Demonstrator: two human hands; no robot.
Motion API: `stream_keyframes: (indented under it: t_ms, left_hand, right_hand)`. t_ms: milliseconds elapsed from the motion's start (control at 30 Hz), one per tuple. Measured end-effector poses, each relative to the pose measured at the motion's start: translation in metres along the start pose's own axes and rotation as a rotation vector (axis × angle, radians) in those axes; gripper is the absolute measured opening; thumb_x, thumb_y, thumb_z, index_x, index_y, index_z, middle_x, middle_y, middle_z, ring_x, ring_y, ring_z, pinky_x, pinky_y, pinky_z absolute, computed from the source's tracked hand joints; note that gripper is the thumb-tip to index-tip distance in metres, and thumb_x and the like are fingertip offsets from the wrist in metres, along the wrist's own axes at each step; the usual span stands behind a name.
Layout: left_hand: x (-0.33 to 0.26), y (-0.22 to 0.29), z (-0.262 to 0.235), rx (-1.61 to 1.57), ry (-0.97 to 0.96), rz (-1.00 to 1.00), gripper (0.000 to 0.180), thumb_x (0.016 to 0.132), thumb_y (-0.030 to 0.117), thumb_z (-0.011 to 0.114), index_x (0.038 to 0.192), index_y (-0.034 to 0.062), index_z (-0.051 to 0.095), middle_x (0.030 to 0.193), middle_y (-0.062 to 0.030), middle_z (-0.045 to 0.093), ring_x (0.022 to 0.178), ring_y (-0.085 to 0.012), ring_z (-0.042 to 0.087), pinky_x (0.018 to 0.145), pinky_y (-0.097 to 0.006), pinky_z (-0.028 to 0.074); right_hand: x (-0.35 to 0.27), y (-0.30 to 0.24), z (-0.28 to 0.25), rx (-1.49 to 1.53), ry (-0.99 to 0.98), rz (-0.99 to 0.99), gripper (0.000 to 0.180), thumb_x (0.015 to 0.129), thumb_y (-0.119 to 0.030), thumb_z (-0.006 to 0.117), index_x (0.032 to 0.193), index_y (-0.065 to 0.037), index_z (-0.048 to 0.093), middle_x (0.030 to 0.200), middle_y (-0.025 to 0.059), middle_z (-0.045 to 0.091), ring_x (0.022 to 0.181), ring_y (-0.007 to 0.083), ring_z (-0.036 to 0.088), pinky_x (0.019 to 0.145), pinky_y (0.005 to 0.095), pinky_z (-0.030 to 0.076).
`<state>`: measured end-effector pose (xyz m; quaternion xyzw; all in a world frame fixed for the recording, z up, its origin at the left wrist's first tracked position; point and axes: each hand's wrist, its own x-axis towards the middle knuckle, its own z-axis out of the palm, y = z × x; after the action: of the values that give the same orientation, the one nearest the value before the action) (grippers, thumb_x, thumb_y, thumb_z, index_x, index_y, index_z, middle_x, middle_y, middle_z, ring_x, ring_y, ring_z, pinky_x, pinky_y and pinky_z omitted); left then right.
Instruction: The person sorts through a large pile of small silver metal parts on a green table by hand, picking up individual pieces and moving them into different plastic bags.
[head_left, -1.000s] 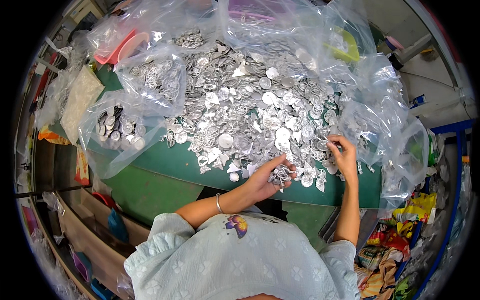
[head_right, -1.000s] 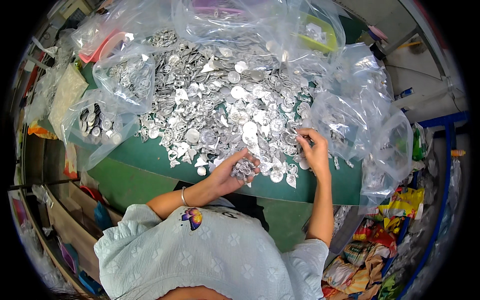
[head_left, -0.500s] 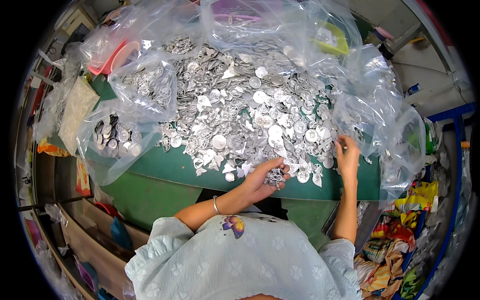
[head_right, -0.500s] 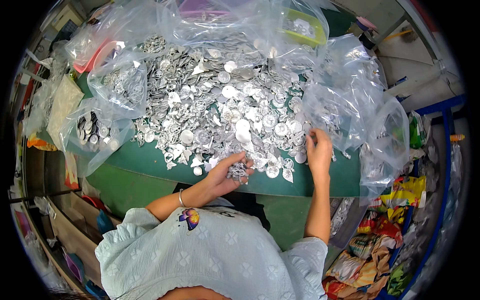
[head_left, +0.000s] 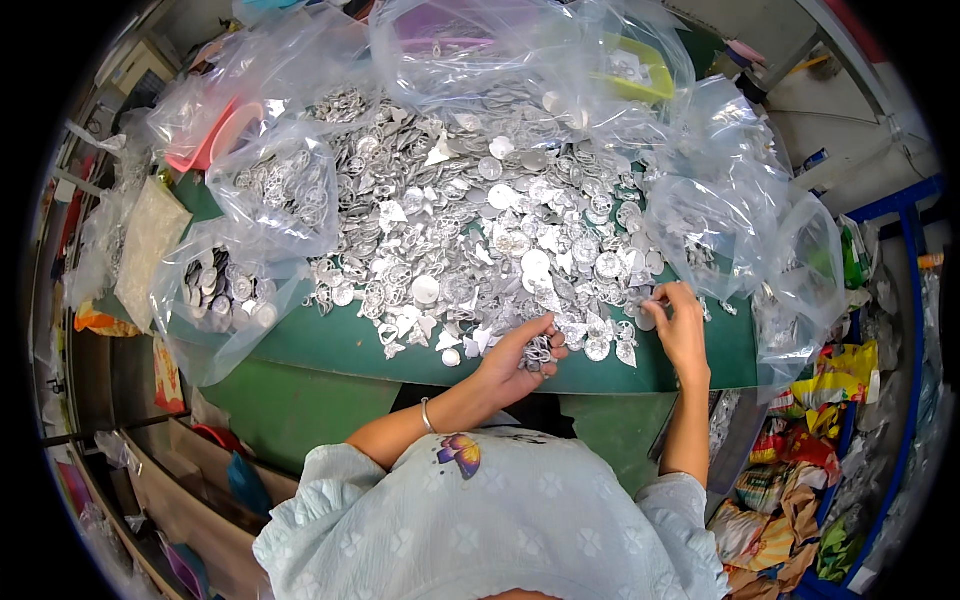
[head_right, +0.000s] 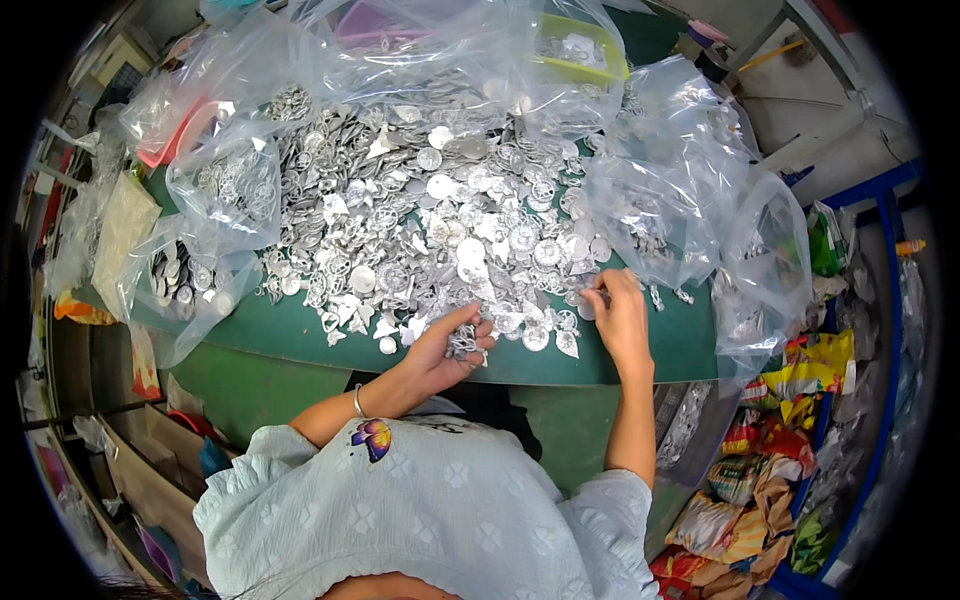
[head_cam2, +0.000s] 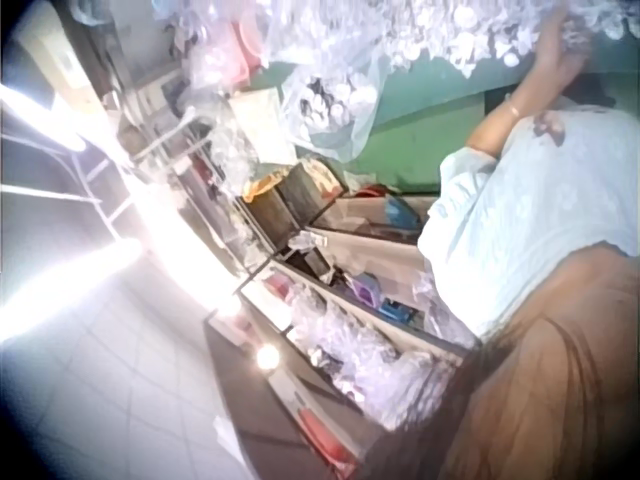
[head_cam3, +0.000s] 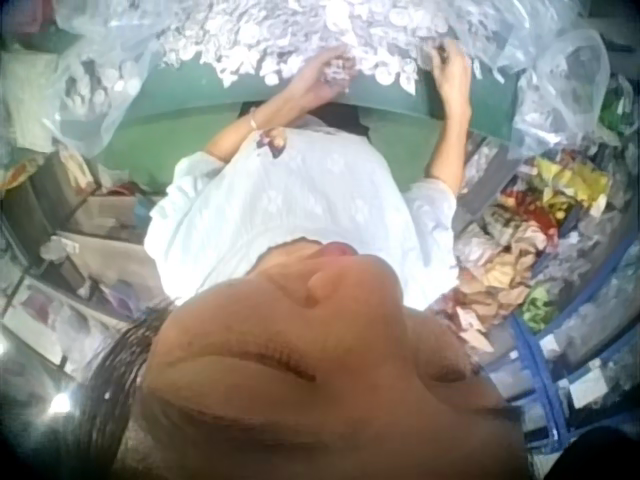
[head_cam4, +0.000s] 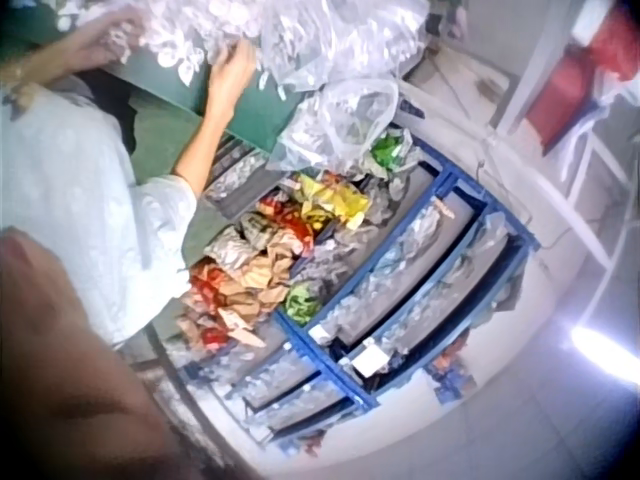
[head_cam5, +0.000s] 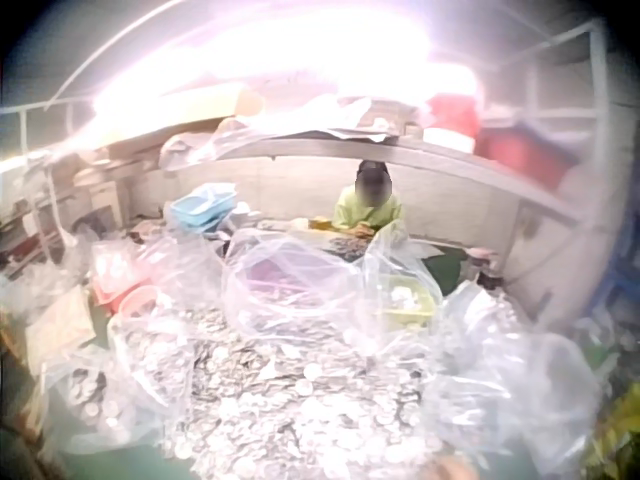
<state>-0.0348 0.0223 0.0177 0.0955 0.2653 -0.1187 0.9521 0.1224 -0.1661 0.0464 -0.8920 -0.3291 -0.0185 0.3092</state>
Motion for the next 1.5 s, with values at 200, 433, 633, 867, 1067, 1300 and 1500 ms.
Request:
stream_keyframes:
  t_ms: [200, 433, 633, 867, 1067, 1300, 1500]
  left_hand:
    - [0.003, -0.002, 0.001, -0.005, 0.008, -0.004, 0.02, 0.085, 0.023, 0.056, 0.072, 0.01, 0.05, 0.072, -0.0032, 0.05, 0.066, -0.0141, 0.05, 0.046, -0.022, 0.038]
    - [0.003, -0.002, -0.003, -0.015, -0.014, 0.005, 0.02, 0.085, 0.023, 0.057, 0.071, 0.0099, 0.05, 0.071, -0.0029, 0.049, 0.066, -0.0137, 0.051, 0.048, -0.023, 0.042]
    - [0.003, -0.006, 0.004, 0.002, 0.02, 0.005, 0.019, 0.084, 0.022, 0.057, 0.072, 0.0098, 0.051, 0.07, -0.0031, 0.049, 0.065, -0.0142, 0.05, 0.047, -0.023, 0.039]
    - [0.005, -0.005, -0.009, -0.047, -0.042, 0.023, 0.017, 0.084, 0.022, 0.057, 0.073, 0.0101, 0.051, 0.071, -0.0033, 0.052, 0.067, -0.0149, 0.053, 0.047, -0.023, 0.038]
    - [-0.001, -0.007, 0.007, 0.011, 0.055, 0.017, 0.017, 0.084, 0.02, 0.057, 0.073, 0.0097, 0.051, 0.07, -0.003, 0.05, 0.066, -0.014, 0.05, 0.046, -0.022, 0.036]
    - [0.004, -0.008, -0.006, -0.034, -0.009, 0.024, 0.017, 0.084, 0.022, 0.057, 0.073, 0.0094, 0.051, 0.07, -0.0026, 0.051, 0.068, -0.0147, 0.052, 0.047, -0.022, 0.038]
    - [0.004, -0.012, 0.002, 0.014, -0.012, -0.027, 0.017, 0.085, 0.023, 0.056, 0.077, 0.0091, 0.051, 0.072, -0.0023, 0.051, 0.068, -0.0139, 0.052, 0.047, -0.022, 0.039]
  right_hand:
    - [-0.004, 0.023, -0.017, 0.31, 0.009, 0.136, 0.013, 0.072, 0.0, 0.064, 0.077, 0.001, 0.052, 0.076, 0.008, 0.058, 0.069, 0.0173, 0.054, 0.062, 0.0279, 0.041]
    - [0.024, 0.064, -0.037, 0.765, 0.319, 0.412, 0.012, 0.084, -0.011, 0.057, 0.091, -0.002, 0.053, 0.08, 0.0049, 0.061, 0.062, 0.0138, 0.057, 0.057, 0.0238, 0.043]
    - [0.062, 0.062, -0.012, 0.167, 0.307, 0.116, 0.022, 0.081, -0.01, 0.058, 0.098, 0.003, 0.054, 0.079, 0.0125, 0.062, 0.059, 0.0176, 0.057, 0.058, 0.0294, 0.045]
    - [0.029, 0.002, 0.01, 0.038, -0.022, 0.032, 0.023, 0.073, -0.007, 0.063, 0.093, 0.003, 0.057, 0.086, 0.0152, 0.059, 0.081, 0.0272, 0.057, 0.072, 0.0344, 0.044]
    - [0.015, 0.008, 0.031, -0.153, -0.01, -0.173, 0.041, 0.064, -0.011, 0.071, 0.098, 0.001, 0.053, 0.108, 0.0137, 0.051, 0.099, 0.0332, 0.047, 0.084, 0.0416, 0.037]
    - [0.023, 0.007, 0.015, 0.09, -0.016, -0.071, 0.029, 0.07, -0.005, 0.064, 0.096, 0.001, 0.053, 0.093, 0.0163, 0.056, 0.09, 0.0341, 0.051, 0.078, 0.0378, 0.041]
    - [0.069, 0.012, 0.057, -0.081, 0.121, -0.311, 0.026, 0.075, -0.005, 0.06, 0.1, -0.001, 0.055, 0.097, 0.0151, 0.056, 0.092, 0.0335, 0.052, 0.079, 0.0372, 0.041]
